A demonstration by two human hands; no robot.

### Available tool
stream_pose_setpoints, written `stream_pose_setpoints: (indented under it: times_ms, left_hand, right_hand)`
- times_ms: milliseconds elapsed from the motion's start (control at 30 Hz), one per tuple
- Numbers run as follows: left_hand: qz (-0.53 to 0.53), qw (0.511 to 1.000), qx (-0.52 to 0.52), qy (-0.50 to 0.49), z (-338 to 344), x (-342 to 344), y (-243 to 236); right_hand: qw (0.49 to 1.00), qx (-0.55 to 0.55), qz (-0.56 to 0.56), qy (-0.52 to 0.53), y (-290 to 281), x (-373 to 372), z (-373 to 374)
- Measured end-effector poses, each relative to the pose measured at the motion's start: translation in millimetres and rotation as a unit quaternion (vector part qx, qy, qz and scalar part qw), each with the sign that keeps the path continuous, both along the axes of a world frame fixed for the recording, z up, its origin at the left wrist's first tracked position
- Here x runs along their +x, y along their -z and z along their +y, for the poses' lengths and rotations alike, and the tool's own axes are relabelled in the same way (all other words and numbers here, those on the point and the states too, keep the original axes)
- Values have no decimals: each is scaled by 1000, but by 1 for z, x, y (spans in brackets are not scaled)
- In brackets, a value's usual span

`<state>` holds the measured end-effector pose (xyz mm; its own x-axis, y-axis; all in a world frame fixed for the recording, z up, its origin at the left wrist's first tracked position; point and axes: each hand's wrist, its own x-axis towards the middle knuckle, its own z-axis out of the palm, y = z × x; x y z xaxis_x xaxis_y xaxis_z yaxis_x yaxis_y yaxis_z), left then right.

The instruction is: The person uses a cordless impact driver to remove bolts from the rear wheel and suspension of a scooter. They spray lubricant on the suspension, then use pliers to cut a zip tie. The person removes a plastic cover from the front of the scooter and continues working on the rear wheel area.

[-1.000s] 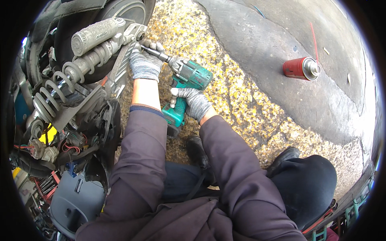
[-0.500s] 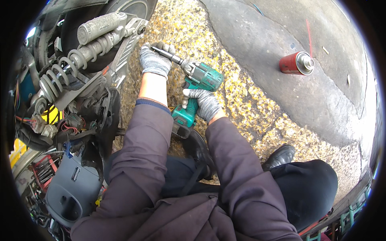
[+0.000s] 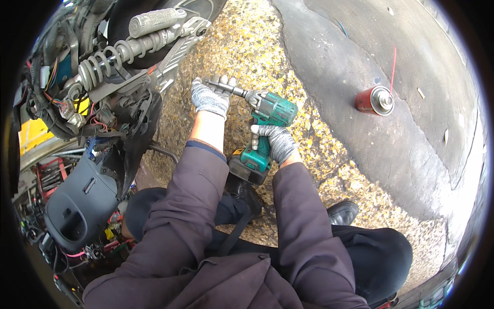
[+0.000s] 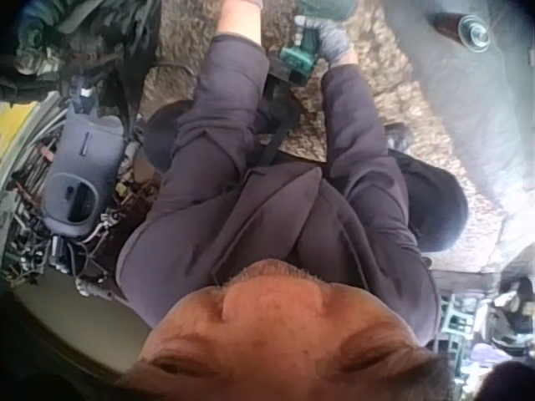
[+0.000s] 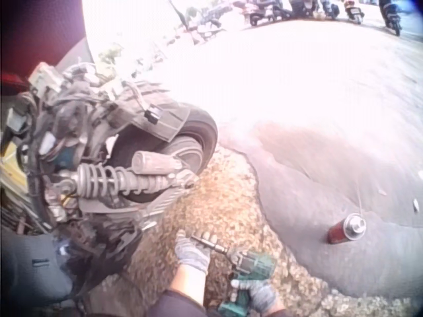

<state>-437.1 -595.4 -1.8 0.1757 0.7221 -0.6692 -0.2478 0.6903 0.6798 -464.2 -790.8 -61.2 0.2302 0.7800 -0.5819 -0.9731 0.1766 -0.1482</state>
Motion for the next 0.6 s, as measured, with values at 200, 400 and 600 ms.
stream_pose_setpoints:
  times_ms: [200, 400, 600]
  left_hand:
    - [20, 997, 55, -54, -10, -53, -17]
    - [67, 987, 108, -102, -21, -131, -61]
    - [194, 971, 138, 37, -5, -175, -92]
  right_hand:
    - [995, 4, 44, -85, 5, -20, 1]
    - [984, 30, 90, -153, -17, -70, 15]
    - [972, 33, 83, -218, -35, -95, 13]
